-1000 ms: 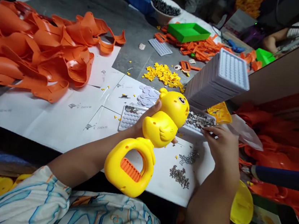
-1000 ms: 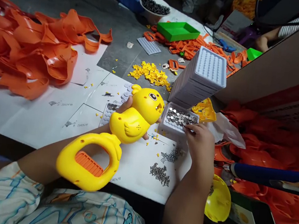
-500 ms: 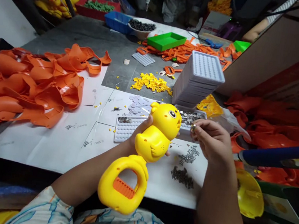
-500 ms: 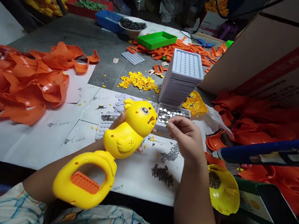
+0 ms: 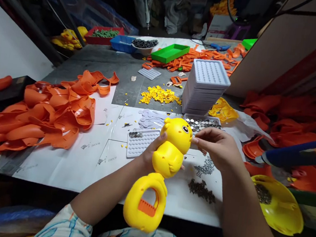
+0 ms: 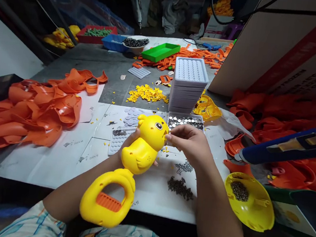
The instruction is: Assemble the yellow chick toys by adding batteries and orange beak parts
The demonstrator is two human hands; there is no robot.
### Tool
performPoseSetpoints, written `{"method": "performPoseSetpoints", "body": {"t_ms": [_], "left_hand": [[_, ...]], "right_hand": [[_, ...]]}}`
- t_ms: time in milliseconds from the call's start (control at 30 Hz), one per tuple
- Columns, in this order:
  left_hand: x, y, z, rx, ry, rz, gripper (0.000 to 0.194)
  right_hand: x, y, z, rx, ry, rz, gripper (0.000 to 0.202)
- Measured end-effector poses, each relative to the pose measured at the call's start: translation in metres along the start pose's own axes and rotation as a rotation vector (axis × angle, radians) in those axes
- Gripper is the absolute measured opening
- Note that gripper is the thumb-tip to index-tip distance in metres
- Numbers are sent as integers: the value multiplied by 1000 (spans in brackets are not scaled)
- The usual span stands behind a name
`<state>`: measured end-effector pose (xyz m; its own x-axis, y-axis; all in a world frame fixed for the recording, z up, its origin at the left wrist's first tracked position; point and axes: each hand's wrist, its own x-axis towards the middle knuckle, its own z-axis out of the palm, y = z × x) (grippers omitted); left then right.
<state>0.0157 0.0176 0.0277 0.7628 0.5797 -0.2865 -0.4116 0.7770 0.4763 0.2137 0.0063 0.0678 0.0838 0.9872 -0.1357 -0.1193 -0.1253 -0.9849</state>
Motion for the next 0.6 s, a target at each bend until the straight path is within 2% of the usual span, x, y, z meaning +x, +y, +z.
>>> {"method": "performPoseSetpoints", "body": {"t_ms": [133,300,400,600], "left_hand": [[5,1,-7,-34,-80,5,88],[6,0,-5,-57,-91,13,80],[4,0,-2,-41,-22,14,79],[-4,-1,9,-25,58,50,71]], "right_hand": [[-3,8,12,82,119,-269,40],[-10,21,14,-86,78,-440,17],[-10,22,9,-171,19,-481,19],[-9,10,4,-175,-83,-419,30]]}}
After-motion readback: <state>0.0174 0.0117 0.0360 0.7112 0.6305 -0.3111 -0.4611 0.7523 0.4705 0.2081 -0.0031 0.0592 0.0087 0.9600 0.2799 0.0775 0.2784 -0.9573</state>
